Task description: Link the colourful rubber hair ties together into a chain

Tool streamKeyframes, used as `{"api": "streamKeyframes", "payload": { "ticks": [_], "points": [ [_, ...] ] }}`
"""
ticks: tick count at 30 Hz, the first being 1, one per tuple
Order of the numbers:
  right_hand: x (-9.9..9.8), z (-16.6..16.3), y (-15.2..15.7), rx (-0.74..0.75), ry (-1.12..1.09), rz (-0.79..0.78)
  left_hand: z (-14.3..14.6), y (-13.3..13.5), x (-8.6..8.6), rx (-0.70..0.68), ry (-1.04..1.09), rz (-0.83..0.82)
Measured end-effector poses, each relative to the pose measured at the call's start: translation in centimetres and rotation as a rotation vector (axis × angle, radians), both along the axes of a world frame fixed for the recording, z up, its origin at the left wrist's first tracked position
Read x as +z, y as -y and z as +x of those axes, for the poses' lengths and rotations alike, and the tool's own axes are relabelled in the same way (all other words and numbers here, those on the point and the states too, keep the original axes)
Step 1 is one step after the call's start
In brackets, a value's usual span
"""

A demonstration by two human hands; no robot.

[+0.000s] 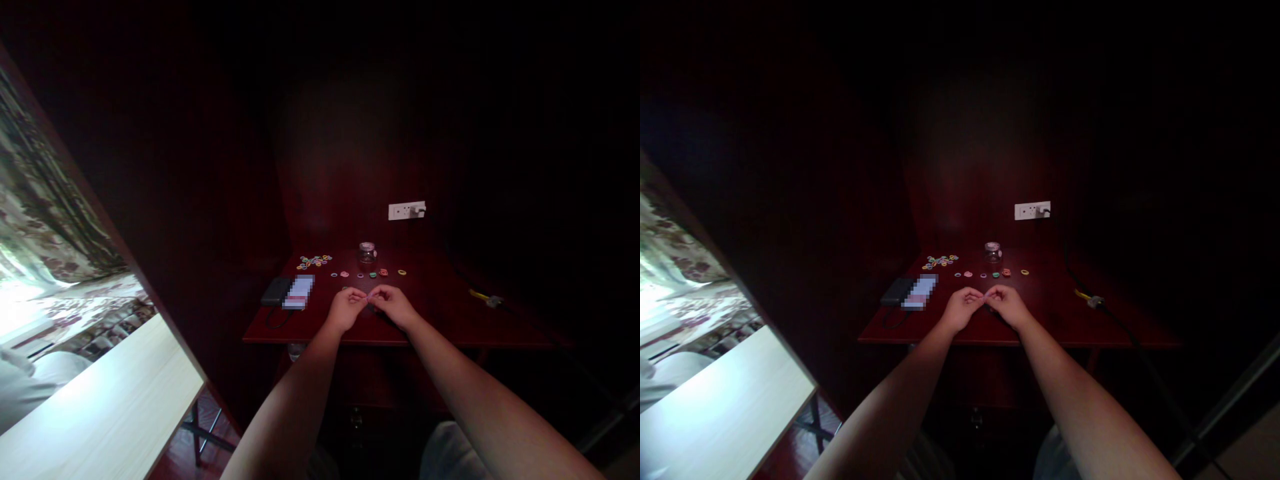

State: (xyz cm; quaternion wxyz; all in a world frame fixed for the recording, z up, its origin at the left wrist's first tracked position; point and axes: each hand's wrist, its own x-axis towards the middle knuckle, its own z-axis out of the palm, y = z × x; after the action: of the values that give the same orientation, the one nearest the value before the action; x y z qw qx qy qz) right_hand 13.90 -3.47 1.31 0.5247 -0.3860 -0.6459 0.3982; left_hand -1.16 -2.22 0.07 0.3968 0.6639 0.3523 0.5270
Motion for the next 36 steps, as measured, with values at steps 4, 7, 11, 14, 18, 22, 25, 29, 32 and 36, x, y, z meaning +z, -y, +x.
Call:
{"api": "streamKeyframes", "payload": {
  "ticks": [4,7,11,14,18,22,25,29,32,36],
  "points": [
    [-0.16,0.07,-0.03,-0.01,0.018,0.004,0.0,0.18,0.22,-0.001,-0.007,-0.02],
    [-0.32,0.18,-0.13,-0.019,0.032,0.01,0.03,0.47,0.54,0.016,-0.02,-0.034],
    [-0.36,0.19,-0.15,-0.034,0.037,0.01,0.05,0.58,0.54,0.037,-0.013,-0.043],
    [-0.3,0.1,-0.1,-0.037,0.023,0.002,0.06,0.44,0.34,0.052,-0.028,-0.042],
    [-0.31,0.03,-0.1,-0.036,-0.006,0.005,0.14,0.38,0.37,0.019,-0.038,-0.046],
    [-0.48,0.08,-0.26,-0.043,-0.07,-0.009,0.11,0.51,0.6,-0.014,-0.042,-0.049],
    [-0.63,0.21,-0.57,-0.061,-0.145,-0.032,-0.04,0.56,0.55,-0.025,-0.078,-0.04],
    [-0.62,0.43,-0.94,-0.116,-0.31,-0.065,-0.21,0.58,0.42,-0.019,-0.111,-0.033],
    [-0.41,0.45,-0.81,-0.092,-0.367,-0.081,-0.22,0.65,0.49,-0.007,-0.094,-0.049],
    [-0.21,0.26,-0.37,0.039,-0.2,-0.064,-0.18,0.74,0.6,-0.022,-0.072,-0.054]
  ]
}}
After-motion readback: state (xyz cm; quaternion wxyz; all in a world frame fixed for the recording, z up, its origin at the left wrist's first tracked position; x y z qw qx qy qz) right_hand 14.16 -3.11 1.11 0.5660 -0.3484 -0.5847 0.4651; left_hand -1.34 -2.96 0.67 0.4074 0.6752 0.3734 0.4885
